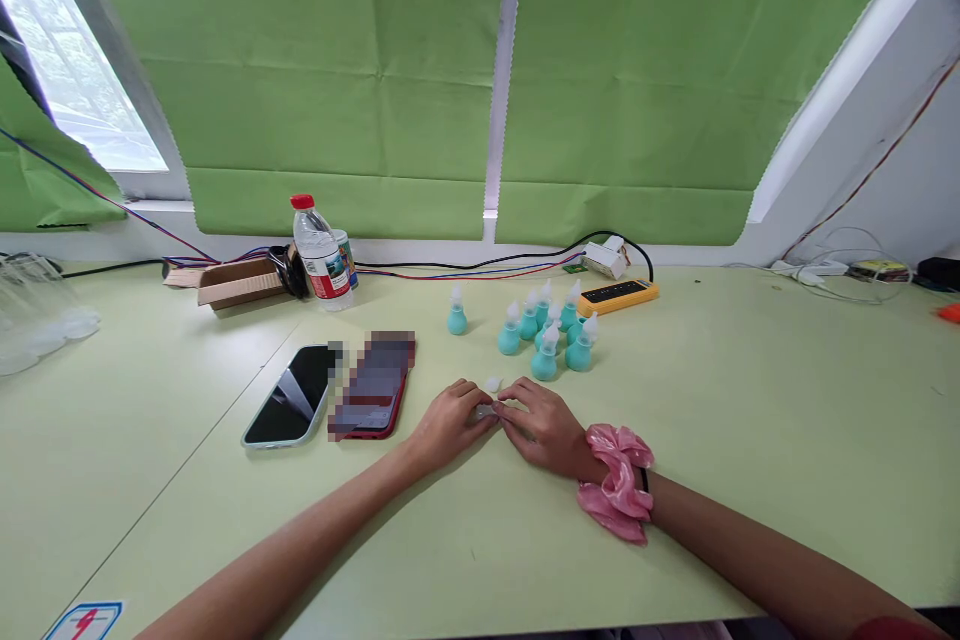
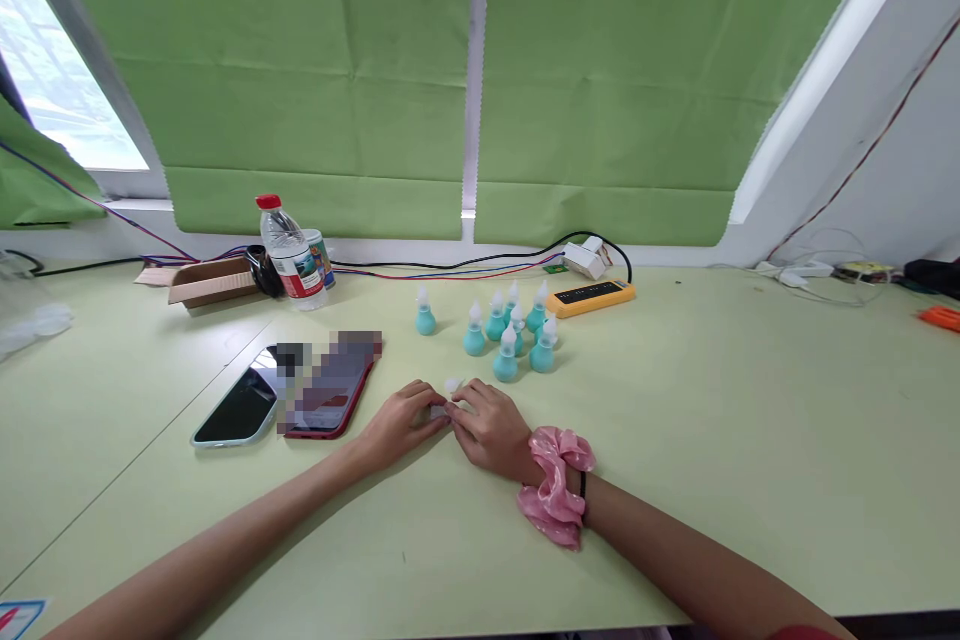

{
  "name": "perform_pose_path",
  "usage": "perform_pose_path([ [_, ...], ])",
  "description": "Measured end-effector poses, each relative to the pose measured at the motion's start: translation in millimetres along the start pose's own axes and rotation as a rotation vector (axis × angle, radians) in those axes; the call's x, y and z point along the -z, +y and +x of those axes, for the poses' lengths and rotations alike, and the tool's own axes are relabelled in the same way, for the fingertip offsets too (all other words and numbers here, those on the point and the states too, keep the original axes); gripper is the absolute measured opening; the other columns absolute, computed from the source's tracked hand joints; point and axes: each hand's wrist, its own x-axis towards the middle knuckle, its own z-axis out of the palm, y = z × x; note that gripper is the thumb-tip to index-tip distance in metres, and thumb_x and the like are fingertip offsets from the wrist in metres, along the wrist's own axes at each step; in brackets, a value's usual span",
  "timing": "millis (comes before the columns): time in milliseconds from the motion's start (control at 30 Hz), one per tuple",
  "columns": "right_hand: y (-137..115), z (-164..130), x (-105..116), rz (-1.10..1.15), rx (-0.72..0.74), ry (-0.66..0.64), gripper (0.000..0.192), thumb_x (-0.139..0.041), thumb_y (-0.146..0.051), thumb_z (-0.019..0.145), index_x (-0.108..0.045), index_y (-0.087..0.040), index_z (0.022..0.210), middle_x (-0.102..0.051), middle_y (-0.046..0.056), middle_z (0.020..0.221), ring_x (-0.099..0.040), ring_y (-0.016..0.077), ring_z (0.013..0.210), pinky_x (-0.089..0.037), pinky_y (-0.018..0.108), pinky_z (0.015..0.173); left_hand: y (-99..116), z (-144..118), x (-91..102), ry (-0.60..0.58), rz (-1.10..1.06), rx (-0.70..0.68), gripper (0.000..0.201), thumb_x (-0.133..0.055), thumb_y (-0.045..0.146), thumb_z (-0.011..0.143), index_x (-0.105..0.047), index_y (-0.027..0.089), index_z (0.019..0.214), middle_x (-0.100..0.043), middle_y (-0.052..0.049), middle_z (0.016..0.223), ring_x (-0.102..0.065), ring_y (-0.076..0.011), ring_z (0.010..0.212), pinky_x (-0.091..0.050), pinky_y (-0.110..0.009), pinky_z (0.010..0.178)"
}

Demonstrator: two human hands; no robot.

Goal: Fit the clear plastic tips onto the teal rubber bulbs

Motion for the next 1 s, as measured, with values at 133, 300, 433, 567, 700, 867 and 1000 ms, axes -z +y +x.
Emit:
perform_pose_path([
  [133, -3.0, 0.5, -1.7, 0.08, -0.06, -0.009, 0.019, -0.047, -0.006, 0.072, -0.056, -0.017, 0.085, -0.055, 0.007, 0.086, -0.048, 0.0178, 0.083, -0.044, 0.03, 0.067, -0.2, -0.1, 0.6, -0.016, -0.012, 0.0, 0.013, -0.051, 0.024, 0.076, -0.058, 0.017, 0.084, -0.058, -0.004, 0.077, -0.052, -0.0148, 0.076, -0.041, -0.023, 0.067],
  [300, -3.0, 1.0, -2.5, 0.227, -0.162, 0.01, 0.027, -0.049, -0.008, 0.07, -0.051, -0.019, 0.095, -0.057, 0.005, 0.086, -0.05, 0.0179, 0.084, -0.045, 0.032, 0.071, -0.4, -0.7, 0.4, 0.001, 0.006, 0.041, 0.016, -0.049, 0.029, 0.078, -0.056, 0.017, 0.087, -0.059, -0.003, 0.079, -0.053, -0.0151, 0.076, -0.042, -0.025, 0.067],
  [433, -2.7, 2.2, 0.7, 0.307, -0.301, 0.136, 0.024, -0.048, -0.012, 0.071, -0.049, -0.021, 0.094, -0.057, 0.004, 0.081, -0.052, 0.0166, 0.074, -0.046, 0.031, 0.066, 0.6, -2.0, 1.7, 0.005, 0.025, 0.033, 0.019, -0.047, 0.031, 0.078, -0.053, 0.019, 0.092, -0.059, -0.003, 0.082, -0.054, -0.0149, 0.076, -0.042, -0.025, 0.067],
  [567, -3.3, 3.1, 3.1, 0.308, -0.298, 0.171, 0.015, -0.048, -0.012, 0.072, -0.051, -0.02, 0.085, -0.056, 0.003, 0.075, -0.051, 0.0159, 0.069, -0.045, 0.03, 0.062, -1.3, -2.9, 0.9, 0.003, 0.066, -0.035, 0.016, -0.046, 0.029, 0.079, -0.056, 0.019, 0.087, -0.059, -0.003, 0.078, -0.054, -0.0145, 0.074, -0.042, -0.024, 0.064],
  [700, -3.1, 3.2, 2.7, 0.311, -0.283, 0.171, 0.015, -0.048, -0.012, 0.072, -0.052, -0.02, 0.084, -0.056, 0.004, 0.076, -0.052, 0.0164, 0.072, -0.045, 0.03, 0.063, -4.5, -2.9, -2.5, 0.022, 0.098, -0.075, 0.017, -0.045, 0.029, 0.081, -0.057, 0.018, 0.085, -0.059, -0.003, 0.073, -0.054, -0.0142, 0.072, -0.041, -0.023, 0.064],
  [867, -1.7, 2.1, -0.1, 0.321, -0.229, 0.103, 0.017, -0.052, -0.015, 0.073, -0.054, -0.019, 0.089, -0.057, 0.005, 0.08, -0.053, 0.0178, 0.078, -0.046, 0.032, 0.067, -1.5, -2.4, -2.8, 0.01, 0.127, -0.056, 0.018, -0.044, 0.031, 0.081, -0.054, 0.018, 0.089, -0.06, -0.003, 0.076, -0.055, -0.0152, 0.074, -0.042, -0.025, 0.065],
  [1000, -0.2, 1.2, -2.0, 0.305, -0.228, 0.091, 0.014, -0.052, -0.016, 0.074, -0.056, -0.018, 0.088, -0.057, 0.006, 0.078, -0.053, 0.0175, 0.076, -0.046, 0.031, 0.066, 2.7, -2.2, -0.8, 0.018, 0.099, 0.04, 0.023, -0.049, 0.033, 0.077, -0.05, 0.017, 0.094, -0.061, -0.003, 0.078, -0.056, -0.0153, 0.072, -0.044, -0.025, 0.064],
])
